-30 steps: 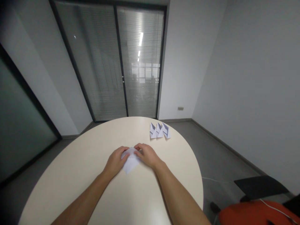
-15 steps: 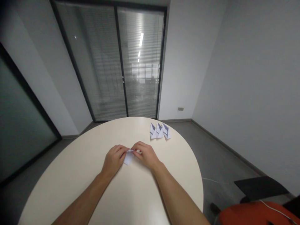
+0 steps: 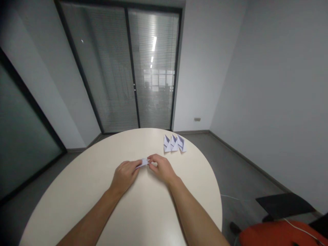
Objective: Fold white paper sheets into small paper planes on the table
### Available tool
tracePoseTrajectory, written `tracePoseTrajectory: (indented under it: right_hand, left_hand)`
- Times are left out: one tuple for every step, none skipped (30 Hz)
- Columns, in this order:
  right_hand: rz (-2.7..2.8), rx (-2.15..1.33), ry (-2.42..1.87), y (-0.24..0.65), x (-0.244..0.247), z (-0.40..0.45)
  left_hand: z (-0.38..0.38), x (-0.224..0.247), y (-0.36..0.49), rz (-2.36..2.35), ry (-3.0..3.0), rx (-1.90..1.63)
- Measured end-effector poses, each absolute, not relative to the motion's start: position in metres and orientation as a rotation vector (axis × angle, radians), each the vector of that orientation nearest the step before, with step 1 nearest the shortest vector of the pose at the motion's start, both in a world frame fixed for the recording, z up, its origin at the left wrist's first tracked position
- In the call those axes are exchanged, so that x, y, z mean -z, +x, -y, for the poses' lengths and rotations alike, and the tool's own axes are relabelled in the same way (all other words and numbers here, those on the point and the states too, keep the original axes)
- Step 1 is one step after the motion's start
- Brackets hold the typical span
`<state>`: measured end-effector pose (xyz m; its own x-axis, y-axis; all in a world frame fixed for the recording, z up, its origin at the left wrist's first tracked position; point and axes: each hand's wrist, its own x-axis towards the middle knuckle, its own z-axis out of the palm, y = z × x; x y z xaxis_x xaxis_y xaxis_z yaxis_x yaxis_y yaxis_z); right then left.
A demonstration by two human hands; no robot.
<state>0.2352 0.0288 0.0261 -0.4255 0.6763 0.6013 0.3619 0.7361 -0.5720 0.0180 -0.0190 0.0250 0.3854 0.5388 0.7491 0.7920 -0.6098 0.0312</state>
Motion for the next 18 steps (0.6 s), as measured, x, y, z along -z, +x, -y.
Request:
tracePoseTrajectory:
  right_hand:
    - [2.069,-0.445,-0.834,0.237,-0.025,-0.031]
    - [2.090,-0.434,-0.883,0.238,-0.023,-0.032]
    - [2.115,-0.421,-0.928,0.240,-0.022,-0.034]
    - [2.139,-0.406,-0.969,0.241,-0.021,-0.035]
    - [2.159,-0.390,-1.009,0.242,-0.020,-0.036]
    - [2.174,-0.374,-1.046,0.244,-0.019,-0.037]
    - [2.186,-0.359,-1.080,0.244,-0.018,-0.038]
    - [2.198,-0.346,-1.107,0.245,-0.017,-0.039]
    - [2.211,-0.335,-1.126,0.245,-0.016,-0.040]
    - [2.228,-0.327,-1.137,0.245,-0.015,-0.041]
    - [2.245,-0.322,-1.143,0.245,-0.014,-0.042]
    - [2.260,-0.320,-1.145,0.245,-0.013,-0.043]
    - [2.272,-0.321,-1.146,0.245,-0.013,-0.043]
    - [2.280,-0.325,-1.144,0.245,-0.012,-0.044]
    - [2.285,-0.332,-1.139,0.245,-0.012,-0.044]
    - [2.285,-0.343,-1.131,0.244,-0.012,-0.044]
    - [2.283,-0.357,-1.119,0.243,-0.012,-0.043]
    - [2.278,-0.372,-1.102,0.243,-0.013,-0.042]
  left_hand:
    - [0.019,-0.025,0.019,1.171,-2.345,1.030]
    - [0.019,-0.024,0.020,1.186,-2.381,0.989]
    - [0.020,-0.024,0.021,1.208,-2.426,0.941]
    - [0.021,-0.024,0.022,1.233,-2.476,0.892]
    - [0.022,-0.025,0.023,1.262,-2.529,0.842]
    - [0.023,-0.026,0.024,1.293,-2.583,0.796]
    - [0.024,-0.027,0.025,1.323,-2.634,0.755]
    - [0.025,-0.028,0.025,1.350,-2.682,0.718]
    - [0.025,-0.029,0.025,1.372,-2.724,0.686]
    - [0.026,-0.030,0.025,1.382,-2.766,0.656]
    - [0.026,-0.029,0.025,1.380,-2.805,0.631]
    - [0.025,-0.029,0.025,1.369,-2.842,0.610]
    - [0.025,-0.027,0.024,1.357,-2.875,0.591]
    - [0.024,-0.025,0.023,1.355,-2.901,0.574]
    - [0.024,-0.024,0.022,1.366,-2.921,0.556]
    - [0.024,-0.022,0.022,1.390,-2.937,0.534]
    - [0.024,-0.021,0.021,1.419,-2.949,0.514]
    - [0.024,-0.020,0.021,1.446,-2.957,0.498]
